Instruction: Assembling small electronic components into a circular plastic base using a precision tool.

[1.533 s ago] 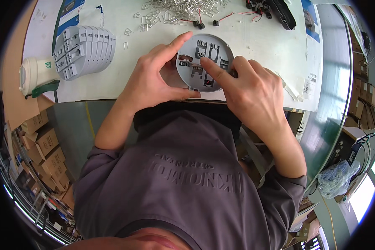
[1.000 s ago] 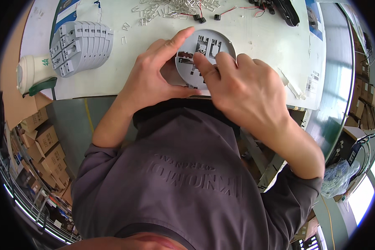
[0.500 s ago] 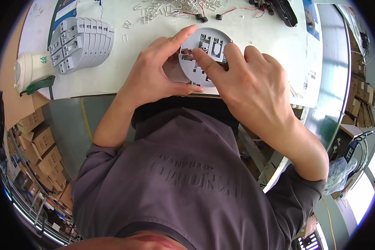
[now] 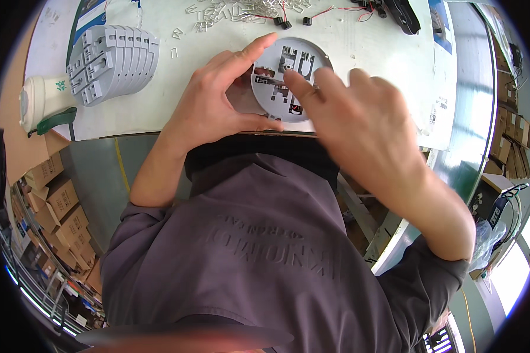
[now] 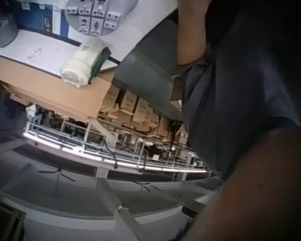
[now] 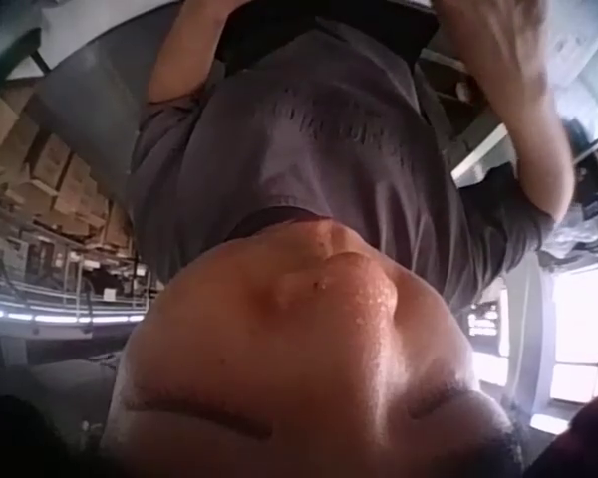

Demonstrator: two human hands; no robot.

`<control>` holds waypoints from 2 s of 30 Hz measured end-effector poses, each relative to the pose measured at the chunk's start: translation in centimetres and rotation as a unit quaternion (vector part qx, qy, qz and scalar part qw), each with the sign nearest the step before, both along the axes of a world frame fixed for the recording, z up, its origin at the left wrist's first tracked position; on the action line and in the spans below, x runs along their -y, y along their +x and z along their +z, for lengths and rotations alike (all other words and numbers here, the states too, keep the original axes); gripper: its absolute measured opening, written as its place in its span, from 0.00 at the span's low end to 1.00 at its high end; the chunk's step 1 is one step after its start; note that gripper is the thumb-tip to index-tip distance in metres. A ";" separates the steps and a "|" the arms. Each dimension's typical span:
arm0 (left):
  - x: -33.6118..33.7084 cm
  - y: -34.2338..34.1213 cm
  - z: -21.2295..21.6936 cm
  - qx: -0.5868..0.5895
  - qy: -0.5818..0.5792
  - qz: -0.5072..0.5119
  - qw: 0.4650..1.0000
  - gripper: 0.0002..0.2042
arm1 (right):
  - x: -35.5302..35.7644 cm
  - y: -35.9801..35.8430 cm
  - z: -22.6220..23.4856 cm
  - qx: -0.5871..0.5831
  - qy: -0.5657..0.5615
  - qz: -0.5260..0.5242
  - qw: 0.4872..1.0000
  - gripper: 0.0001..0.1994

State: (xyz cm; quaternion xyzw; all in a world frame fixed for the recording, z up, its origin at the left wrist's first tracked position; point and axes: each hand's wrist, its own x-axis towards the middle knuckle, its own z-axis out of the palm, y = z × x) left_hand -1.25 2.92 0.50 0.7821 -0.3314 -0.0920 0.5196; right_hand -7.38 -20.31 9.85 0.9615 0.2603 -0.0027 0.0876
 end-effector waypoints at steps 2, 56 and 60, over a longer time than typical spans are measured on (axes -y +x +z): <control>-0.3 0.2 0.1 0.007 0.003 0.000 1.000 0.53 | 1.0 -0.2 0.0 -0.048 0.110 -0.041 0.992 0.22; -16.2 5.4 9.3 0.185 0.157 0.151 0.958 0.48 | -9.7 13.9 -6.3 -0.024 0.134 0.154 0.979 0.08; -13.2 3.1 9.8 0.243 0.099 0.139 0.955 0.51 | -4.1 8.6 -2.7 -0.055 0.376 -0.032 0.924 0.09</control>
